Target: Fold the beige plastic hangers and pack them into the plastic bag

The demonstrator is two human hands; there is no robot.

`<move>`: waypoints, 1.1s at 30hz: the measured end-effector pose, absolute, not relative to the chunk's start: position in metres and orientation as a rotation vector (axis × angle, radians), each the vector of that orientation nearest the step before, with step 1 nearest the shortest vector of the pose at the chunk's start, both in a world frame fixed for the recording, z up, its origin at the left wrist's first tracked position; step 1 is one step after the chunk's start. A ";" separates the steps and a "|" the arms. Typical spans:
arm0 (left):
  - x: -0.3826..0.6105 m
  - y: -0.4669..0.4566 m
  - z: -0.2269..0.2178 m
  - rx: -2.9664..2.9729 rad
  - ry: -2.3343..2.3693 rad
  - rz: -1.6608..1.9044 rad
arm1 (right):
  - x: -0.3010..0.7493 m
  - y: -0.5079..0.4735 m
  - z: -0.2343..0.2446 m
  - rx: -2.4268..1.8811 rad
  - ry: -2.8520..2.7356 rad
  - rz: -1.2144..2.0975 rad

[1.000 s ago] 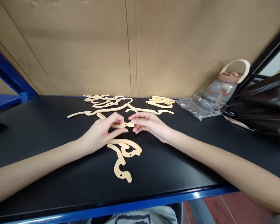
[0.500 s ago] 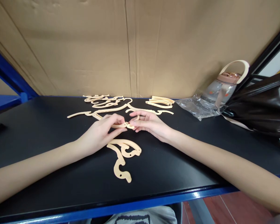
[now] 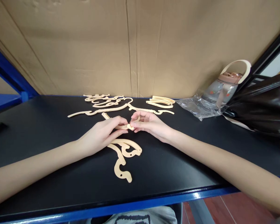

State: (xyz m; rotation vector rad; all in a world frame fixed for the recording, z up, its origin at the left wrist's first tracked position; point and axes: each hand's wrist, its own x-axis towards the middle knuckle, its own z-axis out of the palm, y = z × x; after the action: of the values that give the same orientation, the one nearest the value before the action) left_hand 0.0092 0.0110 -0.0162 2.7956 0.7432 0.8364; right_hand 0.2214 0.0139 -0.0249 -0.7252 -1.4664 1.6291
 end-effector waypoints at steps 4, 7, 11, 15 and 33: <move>0.008 0.012 -0.019 2.788 0.693 0.884 | 0.223 0.015 -0.026 -0.743 -1.469 1.646; 0.007 0.013 -0.022 2.782 0.698 0.942 | 0.223 0.014 -0.025 -0.758 -1.449 1.650; 0.006 0.014 -0.021 2.787 0.696 0.990 | 0.221 0.012 -0.023 -0.756 -1.431 1.633; 0.007 0.012 -0.018 2.818 0.680 1.012 | 0.219 0.010 -0.020 -0.757 -1.480 1.617; 0.008 0.012 -0.018 2.884 0.690 1.082 | 0.220 0.011 -0.022 -0.734 -1.353 1.640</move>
State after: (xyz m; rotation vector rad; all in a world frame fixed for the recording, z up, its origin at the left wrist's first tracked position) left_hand 0.0080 0.0120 -0.0182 2.8837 0.6905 1.0822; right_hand 0.2199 0.0114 -0.0223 -0.7338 -1.3526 1.6401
